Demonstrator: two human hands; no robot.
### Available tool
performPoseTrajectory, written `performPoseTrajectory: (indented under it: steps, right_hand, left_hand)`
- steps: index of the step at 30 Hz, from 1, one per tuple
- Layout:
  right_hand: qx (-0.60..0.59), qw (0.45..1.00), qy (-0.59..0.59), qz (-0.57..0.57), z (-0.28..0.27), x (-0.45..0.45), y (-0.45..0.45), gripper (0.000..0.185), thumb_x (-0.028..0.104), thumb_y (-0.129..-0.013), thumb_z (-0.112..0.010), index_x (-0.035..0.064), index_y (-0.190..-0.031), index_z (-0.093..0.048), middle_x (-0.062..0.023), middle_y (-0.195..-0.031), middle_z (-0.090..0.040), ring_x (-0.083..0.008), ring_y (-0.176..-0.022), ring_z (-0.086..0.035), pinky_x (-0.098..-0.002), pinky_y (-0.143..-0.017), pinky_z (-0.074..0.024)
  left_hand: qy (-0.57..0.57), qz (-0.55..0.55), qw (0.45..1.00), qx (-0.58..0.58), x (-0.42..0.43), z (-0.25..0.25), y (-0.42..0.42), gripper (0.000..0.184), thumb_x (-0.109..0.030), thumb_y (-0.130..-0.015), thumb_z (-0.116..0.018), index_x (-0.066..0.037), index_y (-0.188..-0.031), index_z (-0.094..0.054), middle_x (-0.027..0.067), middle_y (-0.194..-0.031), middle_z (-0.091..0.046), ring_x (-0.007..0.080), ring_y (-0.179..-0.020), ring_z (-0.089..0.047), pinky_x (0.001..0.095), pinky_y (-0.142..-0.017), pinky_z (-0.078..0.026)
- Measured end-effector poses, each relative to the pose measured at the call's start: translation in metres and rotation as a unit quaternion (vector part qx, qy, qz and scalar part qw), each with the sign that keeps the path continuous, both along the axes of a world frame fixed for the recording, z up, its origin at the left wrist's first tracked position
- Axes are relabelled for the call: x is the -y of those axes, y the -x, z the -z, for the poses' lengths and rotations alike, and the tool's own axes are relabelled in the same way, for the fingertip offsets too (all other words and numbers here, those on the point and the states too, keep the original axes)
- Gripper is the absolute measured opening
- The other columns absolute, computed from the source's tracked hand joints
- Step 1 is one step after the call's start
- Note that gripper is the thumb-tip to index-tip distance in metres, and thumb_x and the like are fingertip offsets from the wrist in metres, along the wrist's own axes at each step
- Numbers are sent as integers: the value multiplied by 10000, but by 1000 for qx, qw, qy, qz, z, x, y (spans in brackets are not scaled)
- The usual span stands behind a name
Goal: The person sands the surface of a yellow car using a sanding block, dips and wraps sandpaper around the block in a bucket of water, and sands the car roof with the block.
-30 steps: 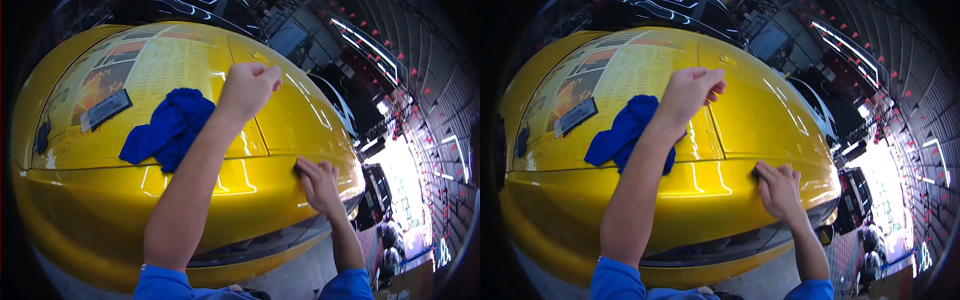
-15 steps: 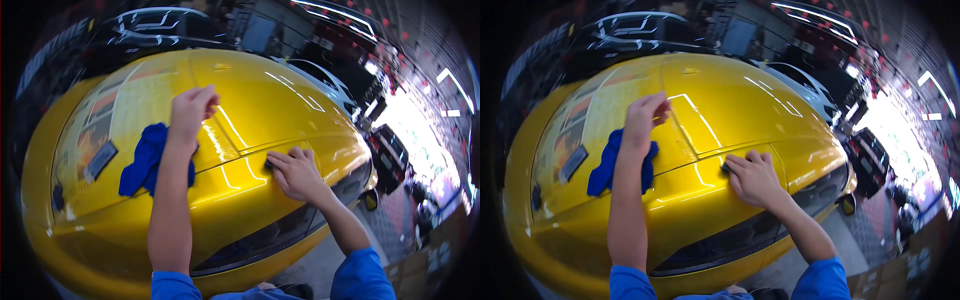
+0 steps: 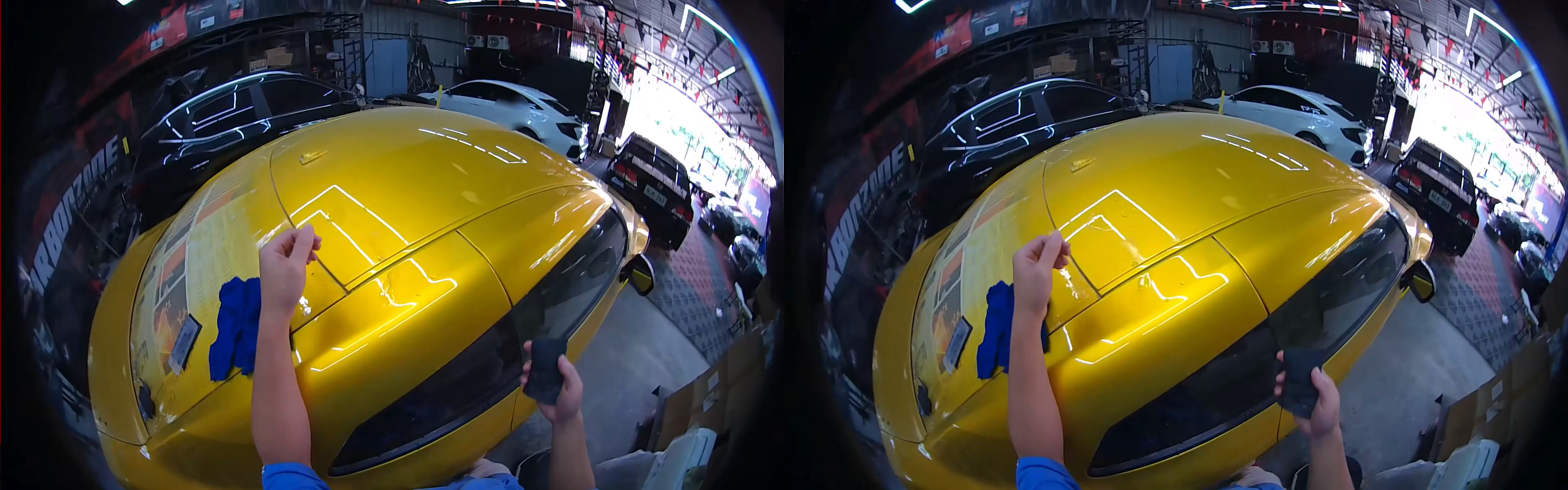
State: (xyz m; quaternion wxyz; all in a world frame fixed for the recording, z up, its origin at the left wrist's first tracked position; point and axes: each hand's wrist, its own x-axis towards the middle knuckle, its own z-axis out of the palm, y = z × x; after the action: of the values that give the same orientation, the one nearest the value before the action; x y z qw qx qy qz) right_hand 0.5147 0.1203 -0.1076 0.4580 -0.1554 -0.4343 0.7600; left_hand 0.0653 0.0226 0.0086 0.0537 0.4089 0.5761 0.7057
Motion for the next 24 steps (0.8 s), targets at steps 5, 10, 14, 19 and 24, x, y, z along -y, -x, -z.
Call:
performPoseTrajectory:
  steps: [5, 10, 14, 19, 24]
  right_hand:
    - [100, 992, 32, 66, 20, 11, -52, 492, 251, -1034, -542, -105, -1374, -543, -228, -1361, -635, -256, -1037, -706, -384, -868, -610]
    - [114, 984, 45, 131, 26, 8, -82, 450, 231, -1042, -538, -87, -1361, -555, -213, -1308, -669, -251, -1007, -719, -393, -847, -623]
    - [160, 976, 14, 146, 27, 9, -93, 406, 203, -1056, -519, -89, -1329, -589, -201, -1308, -675, -232, -1010, -721, -370, -855, -616]
    - [186, 975, 3, 126, 30, 4, -103, 378, 173, -1062, -514, -85, -1319, -619, -163, -1285, -695, -219, -1046, -709, -350, -876, -594]
    - [222, 966, -35, 130, 27, -8, -95, 343, 140, -1058, -526, -54, -1319, -635, -127, -1243, -710, -195, -1002, -687, -324, -892, -551]
  left_hand:
    - [77, -76, 982, -157, -20, 17, -28, 224, -155, -994, -706, 45, -894, -691, 52, -776, -658, 111, -722, -607, 283, -668, -482]
    - [49, -116, 935, -333, -26, 14, -48, 142, -82, -972, -676, 48, -916, -695, 130, -823, -663, 241, -753, -641, 346, -710, -505]
    - [48, -115, 942, -313, -26, 15, -47, 139, -77, -987, -653, 47, -944, -701, 128, -835, -673, 228, -766, -647, 331, -732, -512]
    - [56, -119, 942, -310, -26, 19, -41, 146, -86, -992, -650, 41, -936, -697, 124, -847, -683, 221, -769, -650, 330, -730, -516]
    - [54, -116, 940, -316, -24, 18, -44, 143, -83, -987, -657, 38, -920, -695, 120, -837, -678, 217, -756, -649, 330, -721, -518]
